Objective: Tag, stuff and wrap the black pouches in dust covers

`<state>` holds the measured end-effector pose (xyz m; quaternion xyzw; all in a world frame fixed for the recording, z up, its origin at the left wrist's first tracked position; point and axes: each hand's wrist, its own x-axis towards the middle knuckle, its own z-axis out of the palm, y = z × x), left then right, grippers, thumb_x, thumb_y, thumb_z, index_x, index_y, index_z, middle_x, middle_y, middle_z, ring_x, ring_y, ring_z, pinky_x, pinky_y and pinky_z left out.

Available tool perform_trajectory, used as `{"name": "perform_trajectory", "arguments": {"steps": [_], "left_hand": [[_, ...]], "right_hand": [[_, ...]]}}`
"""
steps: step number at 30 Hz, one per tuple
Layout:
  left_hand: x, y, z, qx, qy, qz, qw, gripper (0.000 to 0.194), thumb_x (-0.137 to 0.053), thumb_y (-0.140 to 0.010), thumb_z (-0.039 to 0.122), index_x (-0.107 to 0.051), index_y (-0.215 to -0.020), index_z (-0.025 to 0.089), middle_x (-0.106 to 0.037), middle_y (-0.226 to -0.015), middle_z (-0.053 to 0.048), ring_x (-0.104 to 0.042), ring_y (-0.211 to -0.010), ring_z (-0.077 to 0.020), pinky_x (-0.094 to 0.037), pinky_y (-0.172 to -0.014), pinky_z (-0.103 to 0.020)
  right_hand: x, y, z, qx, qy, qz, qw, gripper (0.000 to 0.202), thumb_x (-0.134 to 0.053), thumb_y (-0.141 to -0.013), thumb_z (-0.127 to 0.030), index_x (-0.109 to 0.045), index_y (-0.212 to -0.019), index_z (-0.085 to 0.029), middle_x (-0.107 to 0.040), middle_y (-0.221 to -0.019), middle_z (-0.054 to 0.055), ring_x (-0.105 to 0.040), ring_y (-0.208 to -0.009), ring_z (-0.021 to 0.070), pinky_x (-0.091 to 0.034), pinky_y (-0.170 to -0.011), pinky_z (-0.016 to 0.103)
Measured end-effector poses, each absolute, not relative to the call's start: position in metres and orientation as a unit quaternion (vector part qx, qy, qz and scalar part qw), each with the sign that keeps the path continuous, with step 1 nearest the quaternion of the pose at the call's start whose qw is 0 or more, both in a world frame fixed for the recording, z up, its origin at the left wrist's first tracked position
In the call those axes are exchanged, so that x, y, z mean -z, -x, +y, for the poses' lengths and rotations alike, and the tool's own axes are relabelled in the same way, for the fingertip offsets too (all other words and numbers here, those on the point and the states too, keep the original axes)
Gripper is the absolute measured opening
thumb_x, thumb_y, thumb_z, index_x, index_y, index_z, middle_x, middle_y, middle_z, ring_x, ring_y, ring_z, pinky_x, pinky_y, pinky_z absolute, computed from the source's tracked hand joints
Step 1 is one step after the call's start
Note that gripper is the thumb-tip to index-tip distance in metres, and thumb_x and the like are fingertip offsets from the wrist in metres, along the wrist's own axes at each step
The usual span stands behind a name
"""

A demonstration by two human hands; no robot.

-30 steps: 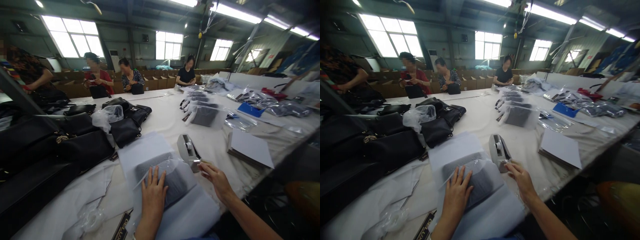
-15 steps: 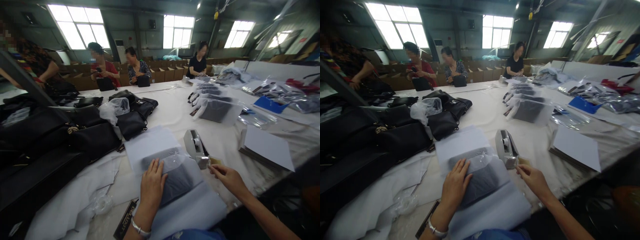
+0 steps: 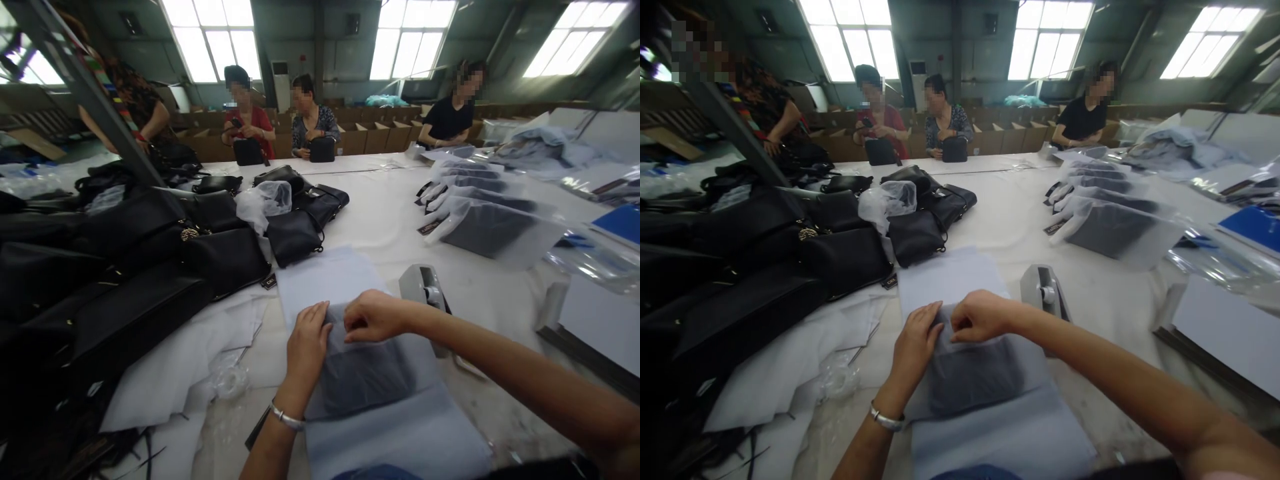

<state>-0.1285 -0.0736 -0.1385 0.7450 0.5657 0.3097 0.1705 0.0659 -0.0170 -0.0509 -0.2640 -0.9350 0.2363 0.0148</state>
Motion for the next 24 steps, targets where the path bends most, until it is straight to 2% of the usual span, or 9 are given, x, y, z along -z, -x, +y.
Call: {"name": "perform_trajectory", "arguments": {"steps": [6, 10, 13, 16, 19, 21, 24], "left_hand": [[0.137, 0.130, -0.072, -0.332, -0.710, 0.581, 0.217, 0.047, -0.057, -0.087, 0.009, -0.054, -0.133, 0.020, -0.063, -0.127, -0.008, -0.054, -0.119, -0.0220, -0.047, -0.105, -0.042], [0.137, 0.129, -0.073, -0.336, -0.699, 0.588, 0.228, 0.051, -0.057, -0.087, 0.009, -0.051, -0.136, 0.020, -0.063, -0.126, -0.009, -0.054, -0.119, -0.0217, -0.047, -0.104, -0.040], [0.138, 0.129, -0.072, -0.329, -0.700, 0.592, 0.226, 0.053, -0.058, -0.087, 0.011, -0.049, -0.138, 0.021, -0.062, -0.127, -0.009, -0.054, -0.119, -0.0221, -0.048, -0.103, -0.040], [0.139, 0.131, -0.071, -0.320, -0.712, 0.590, 0.210, 0.049, -0.059, -0.088, 0.012, -0.052, -0.136, 0.021, -0.063, -0.127, -0.008, -0.054, -0.120, -0.0218, -0.047, -0.104, -0.040], [0.139, 0.133, -0.069, -0.314, -0.738, 0.575, 0.163, 0.044, -0.058, -0.089, 0.013, -0.055, -0.132, 0.021, -0.067, -0.123, -0.007, -0.057, -0.116, -0.0208, -0.050, -0.101, -0.038], [0.137, 0.133, -0.071, -0.315, -0.751, 0.565, 0.134, 0.040, -0.054, -0.090, 0.012, -0.057, -0.129, 0.021, -0.067, -0.123, -0.007, -0.058, -0.115, -0.0209, -0.051, -0.101, -0.039], [0.133, 0.127, -0.080, -0.327, -0.762, 0.554, 0.072, 0.040, -0.045, -0.094, 0.009, -0.056, -0.130, 0.021, -0.062, -0.134, -0.008, -0.052, -0.128, -0.0223, -0.046, -0.106, -0.044]], "right_hand": [[0.058, -0.022, 0.014, -0.062, 0.228, -0.959, -0.160, 0.023, -0.068, -0.078, -0.045, -0.075, -0.076, -0.024, -0.073, -0.066, 0.003, -0.065, -0.060, 0.0193, -0.032, -0.052, 0.026], [0.057, -0.012, 0.019, -0.008, 0.256, -0.951, -0.175, 0.045, -0.069, -0.072, -0.061, -0.075, -0.088, -0.019, -0.075, -0.076, 0.011, -0.069, -0.069, 0.0258, -0.039, -0.058, 0.028], [0.063, -0.021, 0.031, -0.025, 0.314, -0.933, -0.175, 0.065, -0.065, -0.066, -0.074, -0.073, -0.094, -0.016, -0.074, -0.080, 0.014, -0.070, -0.074, 0.0290, -0.043, -0.061, 0.030], [0.068, -0.044, 0.039, -0.070, 0.403, -0.903, -0.129, 0.058, -0.068, -0.066, -0.072, -0.072, -0.093, -0.021, -0.075, -0.080, 0.009, -0.070, -0.076, 0.0276, -0.045, -0.062, 0.030], [0.069, -0.072, 0.023, -0.055, 0.496, -0.865, -0.057, 0.035, -0.058, -0.087, -0.052, -0.070, -0.100, -0.022, -0.075, -0.089, 0.008, -0.070, -0.084, 0.0257, -0.048, -0.069, 0.031], [0.071, -0.089, -0.008, -0.039, 0.517, -0.855, -0.007, 0.030, -0.046, -0.097, -0.038, -0.066, -0.109, -0.020, -0.073, -0.103, 0.009, -0.068, -0.094, 0.0234, -0.050, -0.077, 0.033], [0.082, -0.106, -0.072, -0.054, 0.472, -0.871, 0.123, 0.031, -0.047, -0.098, -0.037, -0.062, -0.120, -0.021, -0.068, -0.121, 0.008, -0.062, -0.112, 0.0207, -0.047, -0.096, 0.033]]}}
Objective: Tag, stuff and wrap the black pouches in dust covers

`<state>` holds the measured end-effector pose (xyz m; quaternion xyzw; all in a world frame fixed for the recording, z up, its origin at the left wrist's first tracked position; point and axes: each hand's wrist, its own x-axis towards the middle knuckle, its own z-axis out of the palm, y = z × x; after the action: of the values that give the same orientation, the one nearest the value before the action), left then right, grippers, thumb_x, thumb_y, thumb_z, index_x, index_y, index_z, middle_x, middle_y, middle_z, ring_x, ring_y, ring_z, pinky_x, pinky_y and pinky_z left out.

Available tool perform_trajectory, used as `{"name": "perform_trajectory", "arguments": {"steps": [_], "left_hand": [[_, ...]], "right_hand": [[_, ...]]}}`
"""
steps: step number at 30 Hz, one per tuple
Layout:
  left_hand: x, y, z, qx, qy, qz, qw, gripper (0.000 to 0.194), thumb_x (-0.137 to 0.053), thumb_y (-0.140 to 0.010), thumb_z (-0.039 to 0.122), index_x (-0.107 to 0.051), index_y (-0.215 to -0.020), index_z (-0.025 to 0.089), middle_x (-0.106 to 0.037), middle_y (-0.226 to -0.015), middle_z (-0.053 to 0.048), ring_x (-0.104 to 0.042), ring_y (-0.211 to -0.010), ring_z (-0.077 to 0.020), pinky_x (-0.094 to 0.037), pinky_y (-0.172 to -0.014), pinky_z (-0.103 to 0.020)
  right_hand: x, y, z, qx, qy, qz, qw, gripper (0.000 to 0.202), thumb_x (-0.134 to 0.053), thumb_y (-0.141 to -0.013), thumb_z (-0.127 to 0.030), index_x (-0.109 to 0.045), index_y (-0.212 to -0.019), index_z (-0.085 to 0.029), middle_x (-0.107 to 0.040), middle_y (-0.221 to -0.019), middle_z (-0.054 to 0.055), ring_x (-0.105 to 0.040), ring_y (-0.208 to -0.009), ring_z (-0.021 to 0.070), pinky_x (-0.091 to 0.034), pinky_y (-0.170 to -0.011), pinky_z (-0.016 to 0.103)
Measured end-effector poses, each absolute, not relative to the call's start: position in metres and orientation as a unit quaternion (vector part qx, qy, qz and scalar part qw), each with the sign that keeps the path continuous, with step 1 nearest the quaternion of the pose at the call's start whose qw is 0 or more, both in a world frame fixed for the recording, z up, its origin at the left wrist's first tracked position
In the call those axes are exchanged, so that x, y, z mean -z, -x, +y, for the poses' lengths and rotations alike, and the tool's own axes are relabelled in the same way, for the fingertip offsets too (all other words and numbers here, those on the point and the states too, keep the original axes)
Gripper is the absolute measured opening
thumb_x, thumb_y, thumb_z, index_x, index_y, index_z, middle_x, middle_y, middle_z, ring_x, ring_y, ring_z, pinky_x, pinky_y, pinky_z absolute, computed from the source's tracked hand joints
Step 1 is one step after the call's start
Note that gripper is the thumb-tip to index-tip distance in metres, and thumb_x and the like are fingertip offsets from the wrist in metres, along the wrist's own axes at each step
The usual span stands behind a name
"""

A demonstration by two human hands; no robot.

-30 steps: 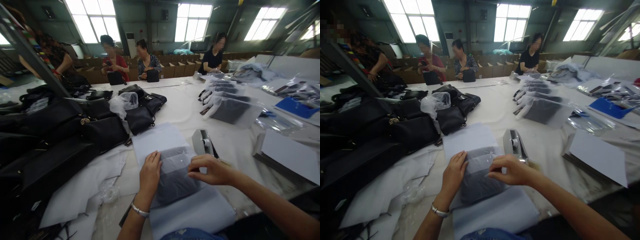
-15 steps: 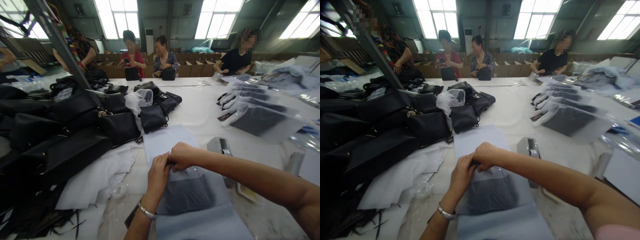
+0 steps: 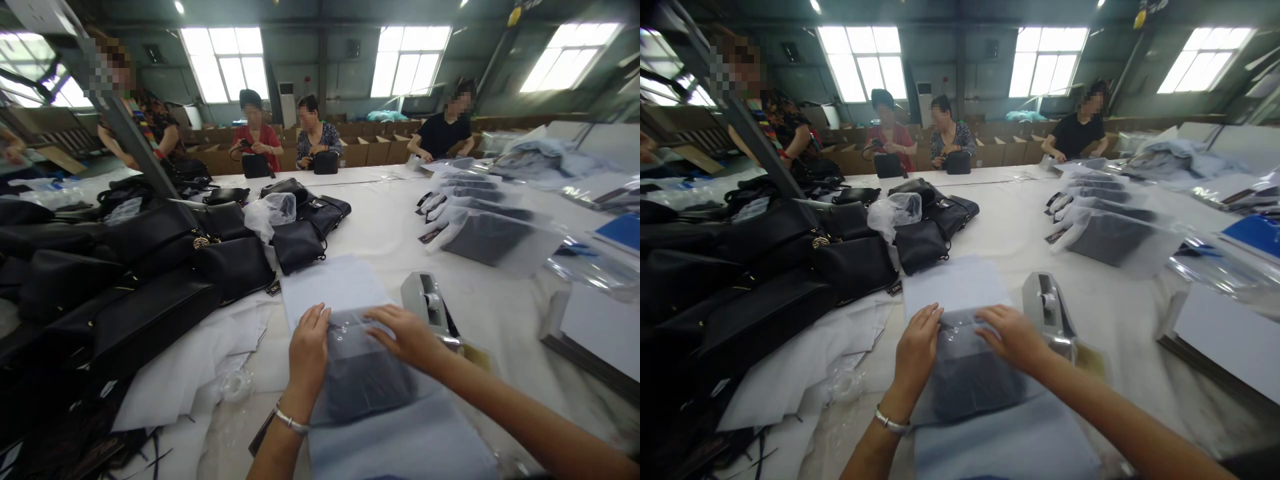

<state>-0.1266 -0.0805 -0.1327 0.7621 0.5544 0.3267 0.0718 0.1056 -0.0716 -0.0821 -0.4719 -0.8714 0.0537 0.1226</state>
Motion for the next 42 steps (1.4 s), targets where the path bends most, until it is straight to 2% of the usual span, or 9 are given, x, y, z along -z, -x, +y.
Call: {"name": "perform_trajectory", "arguments": {"steps": [4, 8, 12, 19, 22, 27, 32, 37, 42], "left_hand": [[0.135, 0.109, -0.098, -0.275, -0.819, 0.504, 0.013, 0.044, -0.044, -0.098, 0.027, -0.045, -0.142, 0.021, -0.046, -0.150, -0.008, -0.032, -0.144, -0.0257, -0.031, -0.115, -0.055], [0.150, 0.101, -0.101, -0.207, -0.844, 0.492, 0.058, 0.064, -0.045, -0.095, 0.049, -0.034, -0.148, 0.016, -0.033, -0.156, -0.014, -0.023, -0.146, -0.0312, -0.022, -0.115, -0.063], [0.146, 0.112, -0.086, -0.226, -0.820, 0.495, 0.176, 0.064, -0.037, -0.096, 0.054, -0.034, -0.148, 0.016, -0.032, -0.156, -0.014, -0.023, -0.146, -0.0294, -0.020, -0.117, -0.060], [0.091, 0.146, -0.093, -0.441, -0.649, 0.578, 0.222, 0.054, -0.023, -0.101, 0.047, -0.037, -0.147, 0.022, -0.040, -0.154, -0.007, -0.031, -0.144, -0.0190, -0.023, -0.120, -0.042], [0.090, 0.149, -0.093, -0.422, -0.639, 0.600, 0.230, 0.055, -0.023, -0.101, 0.049, -0.038, -0.146, 0.022, -0.040, -0.154, -0.007, -0.031, -0.144, -0.0199, -0.023, -0.120, -0.042], [0.112, 0.140, -0.062, -0.370, -0.632, 0.619, 0.282, 0.071, -0.037, -0.096, 0.055, -0.015, -0.154, 0.020, -0.030, -0.158, -0.011, -0.032, -0.143, -0.0227, -0.033, -0.115, -0.039], [0.122, 0.140, -0.031, -0.362, -0.584, 0.659, 0.306, 0.075, -0.038, -0.094, 0.059, -0.015, -0.154, 0.021, -0.048, -0.148, -0.012, -0.047, -0.134, -0.0254, -0.041, -0.108, -0.042], [0.113, 0.127, -0.012, -0.394, -0.615, 0.625, 0.276, 0.061, -0.037, -0.096, 0.055, -0.034, -0.149, 0.024, -0.041, -0.153, -0.007, -0.030, -0.144, -0.0250, -0.027, -0.116, -0.046], [0.059, 0.063, 0.015, -0.461, -0.649, 0.537, 0.279, 0.061, -0.039, -0.098, 0.049, -0.026, -0.152, 0.026, -0.033, -0.157, -0.004, -0.027, -0.145, -0.0232, -0.026, -0.118, -0.042]], "right_hand": [[0.117, -0.113, -0.144, -0.051, 0.373, -0.916, 0.136, 0.064, -0.064, -0.087, -0.040, -0.043, -0.145, -0.023, -0.043, -0.151, 0.008, -0.035, -0.141, 0.0296, -0.027, -0.117, 0.050], [0.153, -0.108, -0.165, -0.063, 0.390, -0.910, 0.124, 0.083, -0.066, -0.078, -0.021, -0.028, -0.153, -0.022, -0.032, -0.156, 0.010, -0.024, -0.145, 0.0330, -0.025, -0.117, 0.056], [0.154, -0.104, -0.150, -0.079, 0.390, -0.906, 0.142, 0.084, -0.054, -0.073, -0.008, -0.030, -0.152, -0.026, -0.036, -0.155, 0.009, -0.028, -0.144, 0.0303, -0.029, -0.115, 0.054], [0.073, -0.110, -0.081, -0.109, 0.404, -0.890, 0.184, 0.073, -0.066, -0.080, -0.033, -0.040, -0.147, -0.021, -0.054, -0.141, 0.014, -0.048, -0.131, 0.0287, -0.025, -0.116, 0.052], [0.054, -0.120, -0.032, -0.090, 0.417, -0.879, 0.214, 0.064, -0.068, -0.083, -0.042, -0.049, -0.140, -0.020, -0.061, -0.132, 0.015, -0.052, -0.126, 0.0287, -0.024, -0.115, 0.053], [0.062, -0.143, 0.026, -0.159, 0.434, -0.851, 0.248, 0.078, -0.074, -0.075, -0.049, -0.046, -0.142, -0.020, -0.056, -0.137, 0.015, -0.052, -0.126, 0.0300, -0.037, -0.108, 0.048], [0.078, -0.149, 0.048, -0.228, 0.485, -0.796, 0.281, 0.069, -0.078, -0.071, -0.036, -0.055, -0.134, -0.019, -0.063, -0.129, 0.011, -0.060, -0.116, 0.0262, -0.045, -0.098, 0.037], [0.067, -0.153, 0.059, -0.197, 0.517, -0.771, 0.316, 0.042, -0.079, -0.070, -0.034, -0.070, -0.108, -0.021, -0.075, -0.094, 0.000, -0.067, -0.085, 0.0192, -0.050, -0.077, 0.027], [0.019, -0.217, 0.058, -0.120, 0.553, -0.726, 0.391, 0.041, -0.072, -0.076, -0.035, -0.067, -0.116, -0.023, -0.073, -0.107, 0.003, -0.065, -0.099, 0.0226, -0.046, -0.090, 0.033]]}}
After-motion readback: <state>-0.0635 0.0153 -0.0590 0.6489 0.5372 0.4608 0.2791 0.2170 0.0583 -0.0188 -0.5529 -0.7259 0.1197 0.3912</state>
